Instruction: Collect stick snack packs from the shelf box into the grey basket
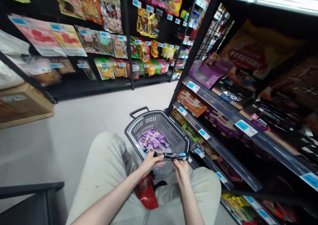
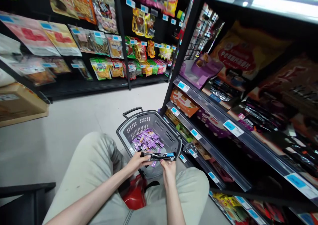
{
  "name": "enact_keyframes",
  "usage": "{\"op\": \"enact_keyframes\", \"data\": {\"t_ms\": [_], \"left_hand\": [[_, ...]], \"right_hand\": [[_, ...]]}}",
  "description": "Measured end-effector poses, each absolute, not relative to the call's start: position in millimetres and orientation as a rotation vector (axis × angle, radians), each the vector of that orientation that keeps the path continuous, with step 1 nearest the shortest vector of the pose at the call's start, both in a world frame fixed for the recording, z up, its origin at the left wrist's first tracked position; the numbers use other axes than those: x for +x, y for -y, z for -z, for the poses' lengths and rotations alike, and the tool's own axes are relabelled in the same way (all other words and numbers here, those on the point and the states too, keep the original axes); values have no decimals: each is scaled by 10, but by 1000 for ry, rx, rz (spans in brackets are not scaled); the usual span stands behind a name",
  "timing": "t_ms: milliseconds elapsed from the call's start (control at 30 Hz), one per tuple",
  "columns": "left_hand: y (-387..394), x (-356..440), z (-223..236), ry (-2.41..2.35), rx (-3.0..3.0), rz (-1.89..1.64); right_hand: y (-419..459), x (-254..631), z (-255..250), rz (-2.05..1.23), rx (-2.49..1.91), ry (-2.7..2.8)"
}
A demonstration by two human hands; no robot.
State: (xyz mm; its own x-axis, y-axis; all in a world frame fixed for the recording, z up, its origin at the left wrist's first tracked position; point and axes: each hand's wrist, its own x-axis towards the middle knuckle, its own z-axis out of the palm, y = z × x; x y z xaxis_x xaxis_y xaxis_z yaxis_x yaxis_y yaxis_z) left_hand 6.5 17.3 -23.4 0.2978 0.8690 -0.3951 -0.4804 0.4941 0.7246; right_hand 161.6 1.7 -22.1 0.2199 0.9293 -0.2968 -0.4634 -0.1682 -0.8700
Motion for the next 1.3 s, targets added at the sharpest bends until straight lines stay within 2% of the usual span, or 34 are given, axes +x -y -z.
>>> {"op": "enact_keyframes", "data": {"t_ms": [200, 900, 1300], "left_hand": [[-147, 124, 284, -839, 548, -927], [-138, 135, 275, -846, 787, -803], [-57, 99, 171, -802, 910, -516]], "right_hand": [[-11, 1446, 220, -1361, -1090, 503], [-57, 1704, 195, -1226, -1077, 335], [-80, 1826, 201, -1196, -1192, 440]]}}
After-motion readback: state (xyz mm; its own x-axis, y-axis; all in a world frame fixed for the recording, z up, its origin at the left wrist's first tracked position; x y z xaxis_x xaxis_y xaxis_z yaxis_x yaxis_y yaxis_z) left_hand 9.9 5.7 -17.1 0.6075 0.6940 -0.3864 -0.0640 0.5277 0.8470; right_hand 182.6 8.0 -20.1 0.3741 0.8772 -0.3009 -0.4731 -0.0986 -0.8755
